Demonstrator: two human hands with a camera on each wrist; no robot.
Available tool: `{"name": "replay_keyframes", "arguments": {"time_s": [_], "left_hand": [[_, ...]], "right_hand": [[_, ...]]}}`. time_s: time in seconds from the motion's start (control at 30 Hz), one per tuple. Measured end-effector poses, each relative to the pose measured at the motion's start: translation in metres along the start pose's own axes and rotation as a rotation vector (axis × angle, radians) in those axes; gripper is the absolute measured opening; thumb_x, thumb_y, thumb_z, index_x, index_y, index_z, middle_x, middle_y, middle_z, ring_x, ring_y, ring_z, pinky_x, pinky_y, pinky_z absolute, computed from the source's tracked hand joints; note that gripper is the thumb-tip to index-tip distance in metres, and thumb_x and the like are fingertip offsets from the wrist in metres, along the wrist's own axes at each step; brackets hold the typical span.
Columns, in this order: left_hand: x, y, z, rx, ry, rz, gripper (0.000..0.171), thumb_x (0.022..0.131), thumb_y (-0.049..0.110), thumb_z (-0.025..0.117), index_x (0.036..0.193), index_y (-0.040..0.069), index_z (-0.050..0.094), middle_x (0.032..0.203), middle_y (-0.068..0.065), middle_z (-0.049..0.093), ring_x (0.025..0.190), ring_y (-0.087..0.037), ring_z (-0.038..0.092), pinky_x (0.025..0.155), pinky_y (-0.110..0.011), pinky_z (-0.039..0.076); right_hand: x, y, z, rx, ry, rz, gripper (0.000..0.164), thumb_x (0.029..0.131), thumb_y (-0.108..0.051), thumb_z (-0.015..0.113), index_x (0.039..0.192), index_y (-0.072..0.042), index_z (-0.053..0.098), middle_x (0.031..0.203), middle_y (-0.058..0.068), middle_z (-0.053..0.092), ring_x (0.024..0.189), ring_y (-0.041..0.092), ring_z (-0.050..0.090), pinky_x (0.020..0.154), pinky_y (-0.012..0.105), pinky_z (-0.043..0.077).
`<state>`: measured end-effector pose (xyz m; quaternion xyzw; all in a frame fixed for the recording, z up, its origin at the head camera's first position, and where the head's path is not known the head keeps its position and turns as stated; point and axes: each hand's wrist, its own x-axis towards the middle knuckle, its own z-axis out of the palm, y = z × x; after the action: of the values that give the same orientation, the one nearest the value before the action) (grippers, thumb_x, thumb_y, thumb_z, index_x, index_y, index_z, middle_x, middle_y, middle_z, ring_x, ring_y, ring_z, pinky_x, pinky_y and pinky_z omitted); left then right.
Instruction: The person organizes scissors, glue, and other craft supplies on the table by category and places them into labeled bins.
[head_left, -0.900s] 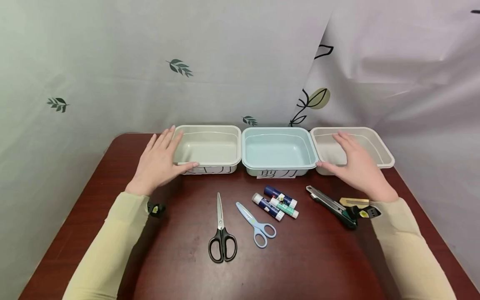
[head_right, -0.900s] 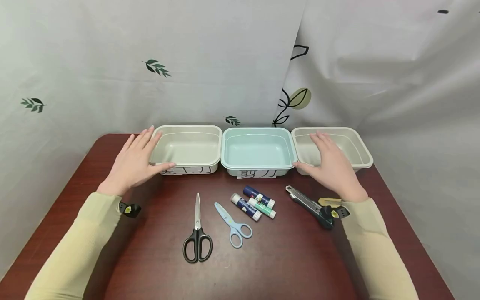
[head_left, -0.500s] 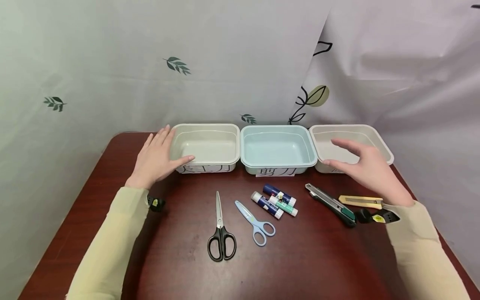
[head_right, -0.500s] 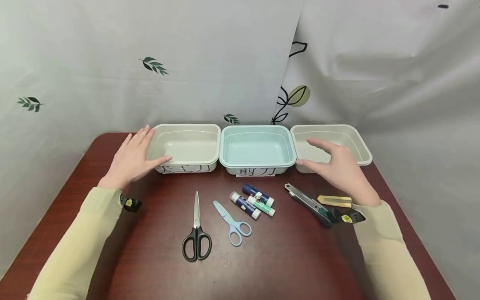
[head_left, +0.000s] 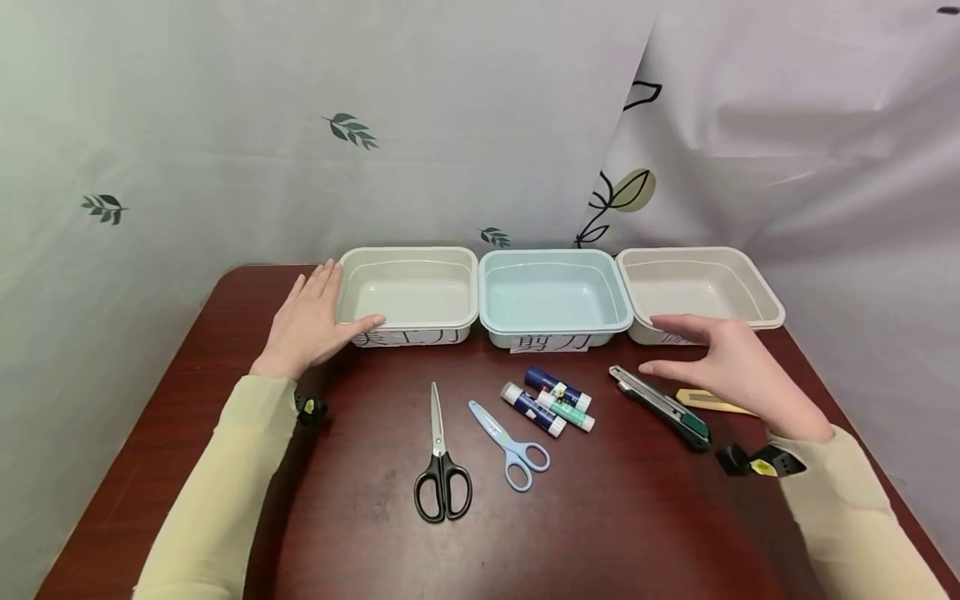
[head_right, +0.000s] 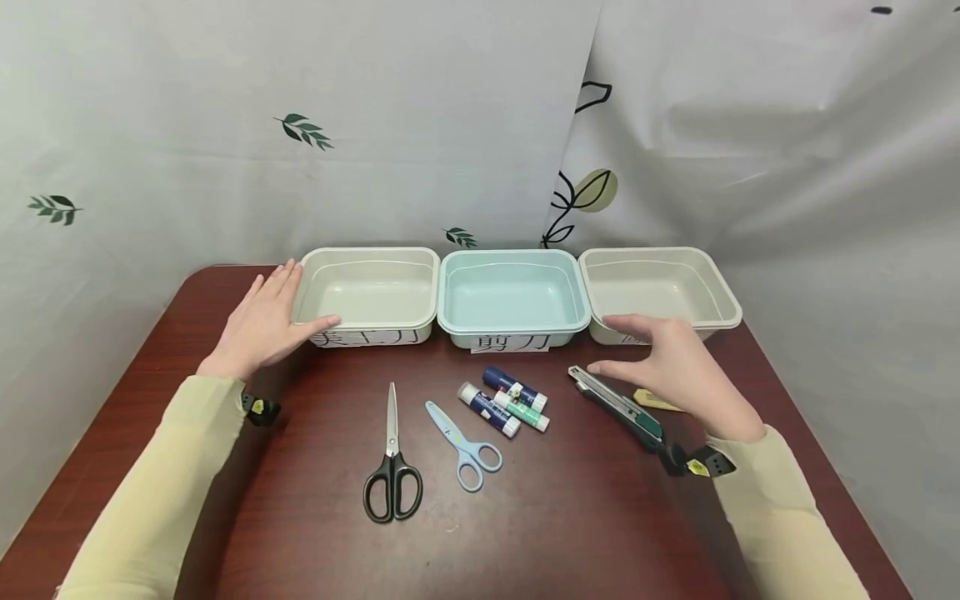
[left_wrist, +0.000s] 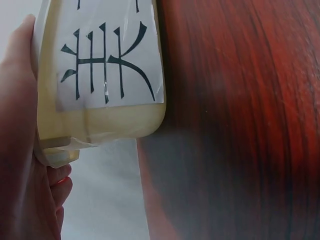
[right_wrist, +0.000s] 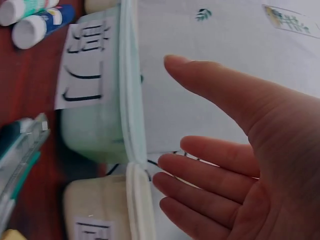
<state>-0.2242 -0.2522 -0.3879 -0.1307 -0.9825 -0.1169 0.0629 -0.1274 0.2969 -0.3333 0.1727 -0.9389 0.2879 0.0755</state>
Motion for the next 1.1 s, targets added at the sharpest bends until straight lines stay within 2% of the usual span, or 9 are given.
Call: {"name": "replay_keyframes", "arguments": {"time_s": [0.1, 0.23, 0.3, 0.4, 0.43, 0.53, 0.63, 0.83, 1.1], "left_hand": [[0.000, 0.000, 0.000, 0.005, 0.005, 0.006, 0.118, 0.087, 0.079, 0.053, 0.160, -0.007, 0.016, 0.165, -0.026, 0.017, 0.152, -0.037, 0.015, 0.124, -0.048, 0.005], [-0.001, -0.001, 0.000, 0.006, 0.010, 0.011, 0.118, 0.087, 0.079, 0.054, 0.159, -0.007, 0.017, 0.164, -0.026, 0.018, 0.152, -0.037, 0.015, 0.124, -0.047, 0.005], [-0.002, -0.001, 0.001, 0.005, 0.009, 0.010, 0.118, 0.087, 0.079, 0.054, 0.159, -0.007, 0.017, 0.165, -0.025, 0.017, 0.152, -0.037, 0.015, 0.124, -0.047, 0.004], [-0.002, -0.002, 0.001, 0.007, 0.003, 0.010, 0.119, 0.087, 0.079, 0.054, 0.159, -0.007, 0.016, 0.165, -0.025, 0.016, 0.153, -0.037, 0.014, 0.124, -0.046, 0.004], [-0.002, -0.002, 0.001, 0.009, 0.001, 0.010, 0.119, 0.087, 0.079, 0.054, 0.159, -0.007, 0.016, 0.165, -0.025, 0.016, 0.153, -0.036, 0.014, 0.124, -0.046, 0.003], [-0.002, -0.002, 0.001, 0.019, 0.000, 0.017, 0.118, 0.087, 0.079, 0.053, 0.160, -0.007, 0.016, 0.165, -0.025, 0.016, 0.153, -0.037, 0.015, 0.125, -0.044, 0.002], [-0.001, -0.001, 0.000, 0.028, 0.000, 0.022, 0.119, 0.087, 0.080, 0.053, 0.160, -0.007, 0.016, 0.165, -0.025, 0.016, 0.152, -0.037, 0.015, 0.125, -0.044, 0.002], [-0.001, 0.001, -0.002, 0.040, -0.014, 0.021, 0.119, 0.088, 0.080, 0.052, 0.159, -0.007, 0.015, 0.165, -0.026, 0.016, 0.152, -0.037, 0.014, 0.124, -0.044, 0.001], [-0.001, 0.002, -0.003, 0.048, -0.020, 0.017, 0.118, 0.088, 0.080, 0.051, 0.159, -0.007, 0.015, 0.165, -0.026, 0.015, 0.152, -0.038, 0.014, 0.124, -0.045, 0.002]], "right_hand": [[-0.005, 0.006, 0.006, -0.025, -0.040, -0.005, 0.064, 0.074, -0.038, 0.093, 0.128, -0.010, 0.072, 0.122, 0.004, 0.071, 0.117, 0.024, 0.062, 0.096, 0.028, 0.046], [-0.013, 0.017, 0.013, -0.082, -0.078, -0.021, 0.066, 0.074, -0.040, 0.093, 0.127, -0.005, 0.072, 0.120, 0.009, 0.071, 0.114, 0.031, 0.064, 0.092, 0.051, 0.050], [-0.015, 0.021, 0.017, -0.106, -0.093, -0.017, 0.068, 0.073, -0.042, 0.093, 0.125, -0.003, 0.072, 0.117, 0.010, 0.072, 0.107, 0.029, 0.066, 0.089, 0.051, 0.052], [-0.019, 0.027, 0.023, -0.111, -0.146, 0.017, 0.070, 0.073, -0.044, 0.092, 0.125, -0.002, 0.071, 0.088, 0.006, 0.073, 0.076, 0.020, 0.065, 0.072, 0.041, 0.054], [-0.020, 0.028, 0.025, -0.108, -0.158, 0.025, 0.070, 0.073, -0.045, 0.092, 0.124, -0.002, 0.072, 0.087, 0.003, 0.073, 0.073, 0.017, 0.064, 0.070, 0.038, 0.054], [-0.022, 0.029, 0.030, -0.073, -0.197, 0.054, 0.068, 0.074, -0.042, 0.092, 0.123, 0.000, 0.072, 0.085, 0.002, 0.073, 0.072, 0.015, 0.066, 0.067, 0.035, 0.057], [-0.021, 0.029, 0.034, -0.055, -0.206, 0.047, 0.062, 0.073, -0.035, 0.094, 0.119, 0.001, 0.073, 0.102, 0.007, 0.075, 0.089, 0.020, 0.072, 0.075, 0.041, 0.060], [-0.017, 0.030, 0.041, -0.099, -0.212, 0.017, 0.045, 0.069, -0.023, 0.095, 0.105, -0.002, 0.078, 0.083, -0.004, 0.072, 0.074, 0.013, 0.068, 0.066, 0.033, 0.056], [-0.011, 0.032, 0.046, -0.146, -0.219, 0.009, 0.034, 0.069, -0.012, 0.093, 0.099, -0.003, 0.079, 0.076, -0.006, 0.070, 0.069, 0.010, 0.064, 0.062, 0.035, 0.051]]}}
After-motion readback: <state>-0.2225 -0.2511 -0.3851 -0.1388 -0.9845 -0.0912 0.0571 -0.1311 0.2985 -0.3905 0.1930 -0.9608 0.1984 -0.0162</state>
